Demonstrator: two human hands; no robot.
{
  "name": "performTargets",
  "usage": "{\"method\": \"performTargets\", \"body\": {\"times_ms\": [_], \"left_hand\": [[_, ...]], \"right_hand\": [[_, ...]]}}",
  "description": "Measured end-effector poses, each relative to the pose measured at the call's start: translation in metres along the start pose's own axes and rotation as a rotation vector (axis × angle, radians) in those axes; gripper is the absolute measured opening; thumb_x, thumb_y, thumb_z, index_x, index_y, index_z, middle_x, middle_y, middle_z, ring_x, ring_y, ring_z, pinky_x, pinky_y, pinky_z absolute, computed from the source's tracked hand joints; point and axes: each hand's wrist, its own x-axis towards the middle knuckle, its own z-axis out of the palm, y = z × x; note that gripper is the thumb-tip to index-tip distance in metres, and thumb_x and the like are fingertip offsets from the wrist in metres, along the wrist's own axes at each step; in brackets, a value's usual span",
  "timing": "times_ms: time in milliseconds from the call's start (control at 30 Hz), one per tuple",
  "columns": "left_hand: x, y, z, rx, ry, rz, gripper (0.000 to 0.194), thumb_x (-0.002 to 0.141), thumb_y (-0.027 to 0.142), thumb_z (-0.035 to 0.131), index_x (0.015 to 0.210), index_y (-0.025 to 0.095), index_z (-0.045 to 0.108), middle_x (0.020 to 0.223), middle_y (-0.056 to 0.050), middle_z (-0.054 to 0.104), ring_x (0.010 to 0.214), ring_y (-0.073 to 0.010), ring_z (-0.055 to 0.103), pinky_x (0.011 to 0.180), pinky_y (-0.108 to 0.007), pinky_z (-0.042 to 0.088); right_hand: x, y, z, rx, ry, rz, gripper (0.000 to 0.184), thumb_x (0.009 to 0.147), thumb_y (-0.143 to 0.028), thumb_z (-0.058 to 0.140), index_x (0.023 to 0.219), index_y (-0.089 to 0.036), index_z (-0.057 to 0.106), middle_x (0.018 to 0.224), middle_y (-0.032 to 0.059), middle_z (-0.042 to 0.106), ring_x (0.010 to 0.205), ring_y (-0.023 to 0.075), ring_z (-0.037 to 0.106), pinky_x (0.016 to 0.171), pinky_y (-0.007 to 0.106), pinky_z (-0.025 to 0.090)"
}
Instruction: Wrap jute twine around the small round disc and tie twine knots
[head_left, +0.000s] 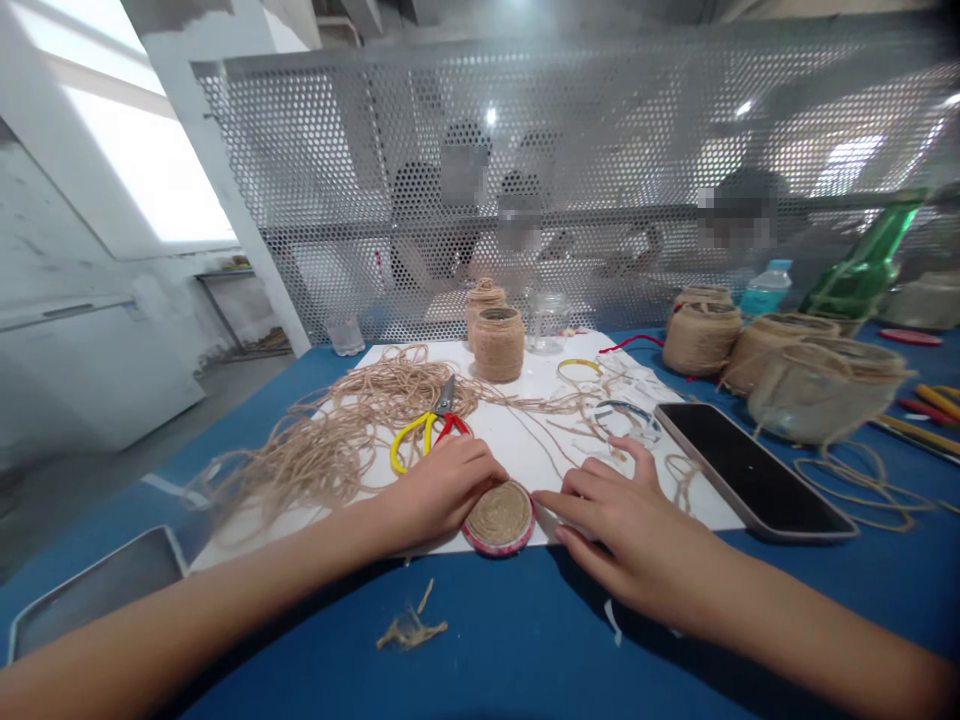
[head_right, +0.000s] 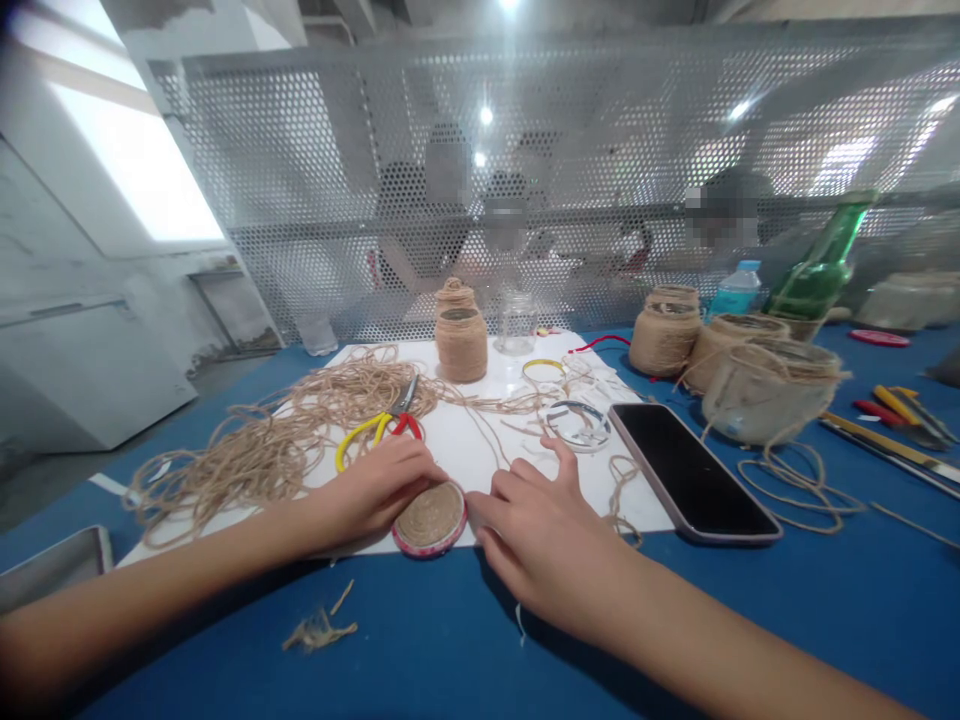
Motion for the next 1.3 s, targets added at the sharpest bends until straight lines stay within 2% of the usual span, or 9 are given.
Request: {"method": "performTargets", "body": {"times_ms": [100,267,667,933,1133,1300], "left_hand": [[0.000,-0.002,0.003,0.041,0.005,0.022,0.022,0.089,0.020,0.037,0.097,0.017,0.057,0.089,-0.007,0.056,0.083,-0.0171,0.047,0.077,-0.030,0.037],[0.000,-0.001,0.001,0.032,-0.025,-0.030,0.024,0.090,0.021,0.035,0.101,0.020,0.057,0.089,-0.006,0.054,0.083,-0.0172,0.046,0.075,-0.029,0.036],[0.000,0.002,0.001,0.029,-0.030,-0.030,0.029,0.090,0.020,0.035,0.105,0.023,0.060,0.085,-0.006,0.053,0.081,-0.0167,0.045,0.073,-0.029,0.035],[0.000,-0.001,0.004,0.097,-0.025,-0.004,0.028,0.091,0.025,0.035,0.105,0.023,0.059,0.085,-0.006,0.054,0.080,-0.0171,0.045,0.072,-0.030,0.034],[0.000,-0.001,0.005,0.163,-0.017,0.018,0.027,0.090,0.023,0.035,0.105,0.024,0.058,0.085,-0.006,0.055,0.079,-0.0175,0.047,0.073,-0.032,0.032],[0.000,0.002,0.003,0.128,0.052,-0.046,0.029,0.089,0.020,0.034,0.116,0.019,0.047,0.088,-0.007,0.060,0.083,-0.0185,0.051,0.083,-0.036,0.032]], "right_hand": [[0.000,0.000,0.001,0.003,0.012,-0.003,0.020,0.085,-0.020,0.042,0.097,-0.025,0.057,0.077,-0.0002,0.056,0.081,0.0166,0.051,0.094,0.052,0.010],[-0.001,0.001,0.000,0.020,0.010,0.004,0.019,0.085,-0.021,0.041,0.094,-0.025,0.058,0.077,-0.0003,0.056,0.081,0.0165,0.051,0.094,0.053,0.009],[0.000,-0.005,-0.009,0.214,-0.131,0.047,0.015,0.087,-0.024,0.041,0.083,-0.023,0.055,0.079,-0.0020,0.058,0.083,0.0154,0.052,0.096,0.051,0.005],[-0.002,-0.011,-0.007,0.242,-0.137,0.061,0.012,0.086,-0.024,0.041,0.083,-0.022,0.052,0.082,-0.0005,0.059,0.086,0.0168,0.053,0.095,0.052,0.006],[-0.004,-0.015,0.000,0.151,-0.074,0.015,0.016,0.083,-0.019,0.041,0.091,-0.021,0.054,0.084,0.0018,0.058,0.086,0.0173,0.052,0.096,0.052,0.006],[-0.003,-0.019,0.004,0.094,0.014,0.046,0.016,0.082,-0.019,0.041,0.089,-0.022,0.056,0.082,0.0008,0.058,0.086,0.0170,0.051,0.097,0.052,0.007]]}}
